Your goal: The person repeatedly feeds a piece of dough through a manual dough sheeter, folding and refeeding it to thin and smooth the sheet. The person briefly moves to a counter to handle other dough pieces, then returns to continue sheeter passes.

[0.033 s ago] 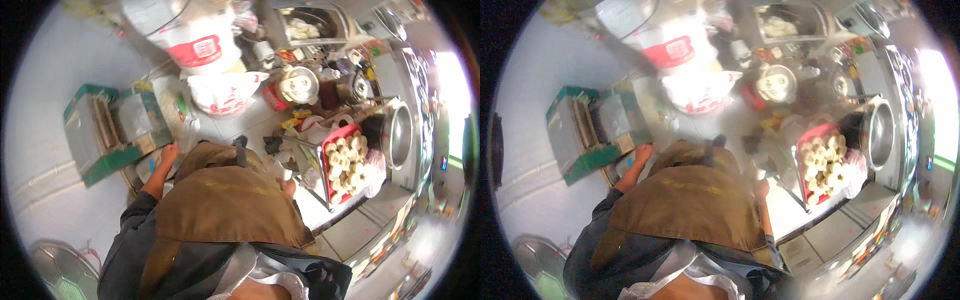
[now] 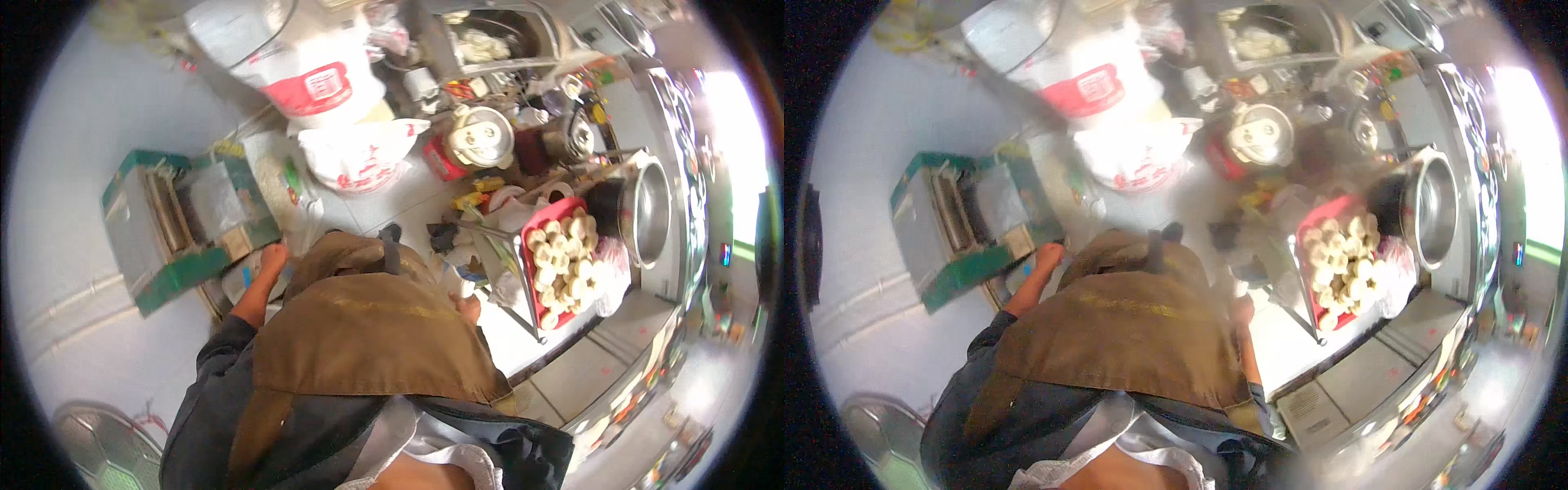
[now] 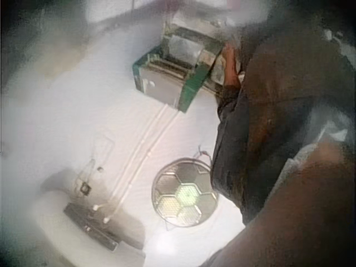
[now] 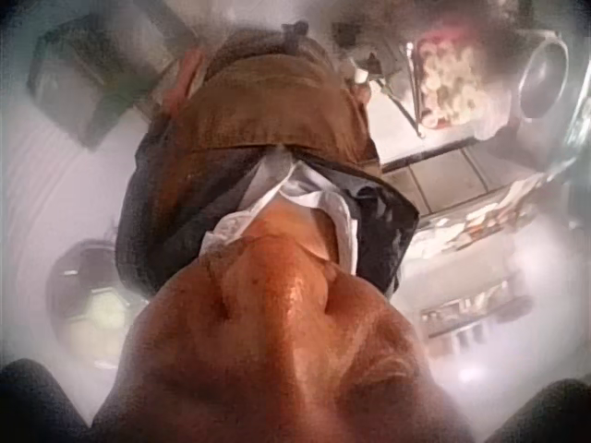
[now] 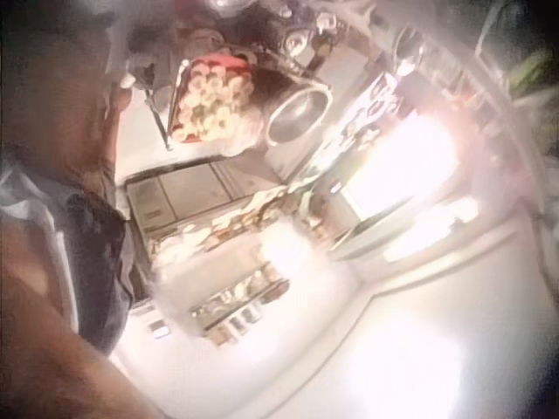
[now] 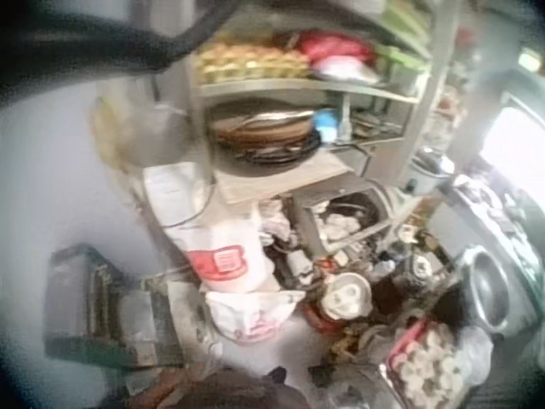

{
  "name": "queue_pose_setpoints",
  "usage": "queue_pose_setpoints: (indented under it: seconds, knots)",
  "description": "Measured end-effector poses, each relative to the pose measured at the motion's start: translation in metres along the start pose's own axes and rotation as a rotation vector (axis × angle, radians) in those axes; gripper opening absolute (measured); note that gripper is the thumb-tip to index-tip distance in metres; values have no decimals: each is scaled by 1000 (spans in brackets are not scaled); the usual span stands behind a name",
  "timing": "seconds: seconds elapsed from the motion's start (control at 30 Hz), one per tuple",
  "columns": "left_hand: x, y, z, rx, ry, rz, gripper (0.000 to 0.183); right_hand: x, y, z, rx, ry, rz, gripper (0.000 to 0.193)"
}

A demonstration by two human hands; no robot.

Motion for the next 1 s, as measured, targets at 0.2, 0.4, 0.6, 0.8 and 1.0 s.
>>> queue_pose_setpoints:
  seconds: [0.2,0.4,0.6,0.8,1.0]
  knots:
    - [-4,-67,11,525,-1072,477,14,7,70,-11,270,-140,69,54]
    - [40,-141,-55,657,-1002,553,12,-24,150,-40,612,-528,-32,45]
    - [74,-178,-184,786,-1122,655,25,-58,212,-45,866,-1158,-404,44]
    - [106,-193,-237,1117,-987,543,18,-84,233,-60,864,-1326,-553,53]
    - [199,-86,-276,489,-288,738,16,-122,253,-122,918,-1391,-746,47]
Point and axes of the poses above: each hand's wrist, its own y-axis away from the middle knuckle, its own x-axis out of the palm, z = x × y, the point moved 1 cm from there along -y, towards the middle knuckle, and after that the axes turned 11 degrees about x, right-handed, at the moved point
